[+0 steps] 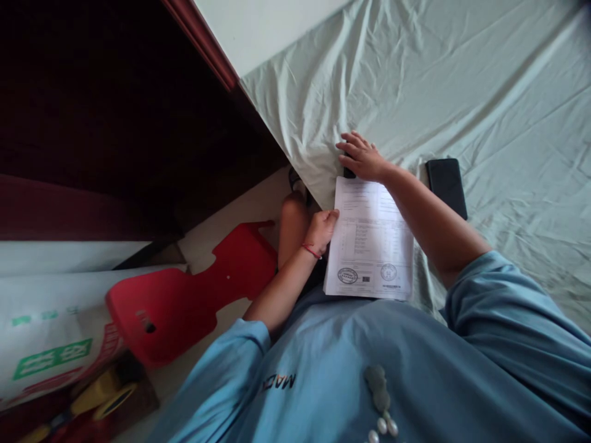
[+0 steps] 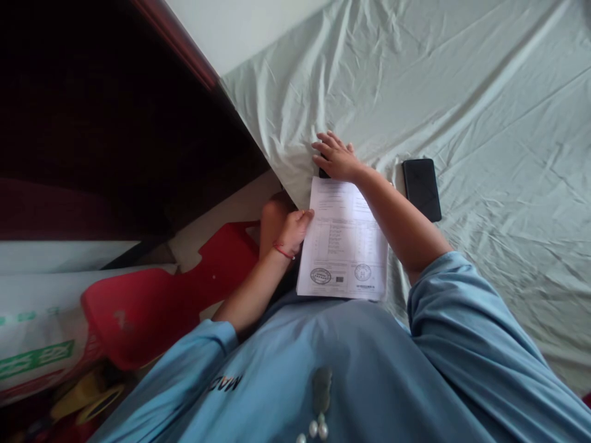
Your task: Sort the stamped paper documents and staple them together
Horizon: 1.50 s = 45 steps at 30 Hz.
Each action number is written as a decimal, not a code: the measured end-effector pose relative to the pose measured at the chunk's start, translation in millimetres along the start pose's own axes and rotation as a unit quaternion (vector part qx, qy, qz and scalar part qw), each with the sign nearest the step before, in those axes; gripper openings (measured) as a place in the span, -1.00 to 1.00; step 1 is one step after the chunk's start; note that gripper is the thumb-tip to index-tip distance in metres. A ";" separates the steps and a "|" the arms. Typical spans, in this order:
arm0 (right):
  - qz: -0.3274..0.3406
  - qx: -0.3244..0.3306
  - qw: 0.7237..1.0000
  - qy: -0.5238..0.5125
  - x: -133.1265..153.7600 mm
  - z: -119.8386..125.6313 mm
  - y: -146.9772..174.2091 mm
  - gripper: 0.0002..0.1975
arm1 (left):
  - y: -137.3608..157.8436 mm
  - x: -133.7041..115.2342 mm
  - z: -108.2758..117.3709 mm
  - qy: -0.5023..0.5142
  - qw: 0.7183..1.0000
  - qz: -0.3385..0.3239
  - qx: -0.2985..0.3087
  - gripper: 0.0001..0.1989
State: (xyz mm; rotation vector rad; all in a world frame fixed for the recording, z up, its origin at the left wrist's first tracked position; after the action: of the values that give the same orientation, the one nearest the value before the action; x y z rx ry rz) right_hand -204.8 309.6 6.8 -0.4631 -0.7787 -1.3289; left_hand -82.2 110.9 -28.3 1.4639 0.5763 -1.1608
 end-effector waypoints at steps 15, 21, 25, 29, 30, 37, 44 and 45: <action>0.016 -0.022 0.997 0.071 7.7 -12.5 14.4 -0.36 | -0.6 4.6 -0.9 -0.036 0.999 -0.033 0.002 -0.44; 0.020 -0.037 0.995 0.089 10.7 -16.3 21.2 -0.35 | -2.7 10.2 -1.2 -0.029 0.999 -0.027 0.013 -0.40; 0.012 -0.034 0.996 0.087 13.8 -15.2 22.5 -0.35 | 4.1 4.3 -0.7 0.026 0.999 -0.028 0.028 -0.32; 0.014 -0.033 0.996 0.084 14.5 -13.6 22.1 -0.35 | 19.2 2.8 -1.8 0.070 0.994 -0.006 0.082 -0.33; 0.018 -0.036 0.996 0.077 14.4 -13.3 21.8 -0.34 | 22.9 5.0 -3.3 0.067 0.992 0.009 0.105 -0.33; 0.015 -0.041 0.998 0.041 15.3 -9.9 15.8 -0.34 | 34.2 31.6 -12.5 0.031 0.986 0.087 0.140 -0.40; 0.034 -0.153 0.988 0.003 27.8 22.1 63.0 -0.32 | 62.8 54.2 -11.8 0.040 0.985 0.095 0.138 -0.27; 0.040 -0.183 0.982 -0.005 29.4 27.4 80.5 -0.34 | 68.0 57.9 -8.7 0.047 0.986 0.100 0.128 -0.24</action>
State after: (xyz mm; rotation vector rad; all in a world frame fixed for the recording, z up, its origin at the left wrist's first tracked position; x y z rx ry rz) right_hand -131.8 325.4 56.9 -0.7853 -0.5161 -1.3994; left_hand 1.7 87.4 -49.6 1.7601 0.3423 -1.0406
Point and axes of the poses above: each hand's wrist, its own y-axis away from the middle knuckle, its own z-axis out of the back of the hand, x = y × z, the point moved 5 cm from there along -y, towards the middle knuckle, and after that the axes turned 11 degrees about -y, right-handed, at the moved point
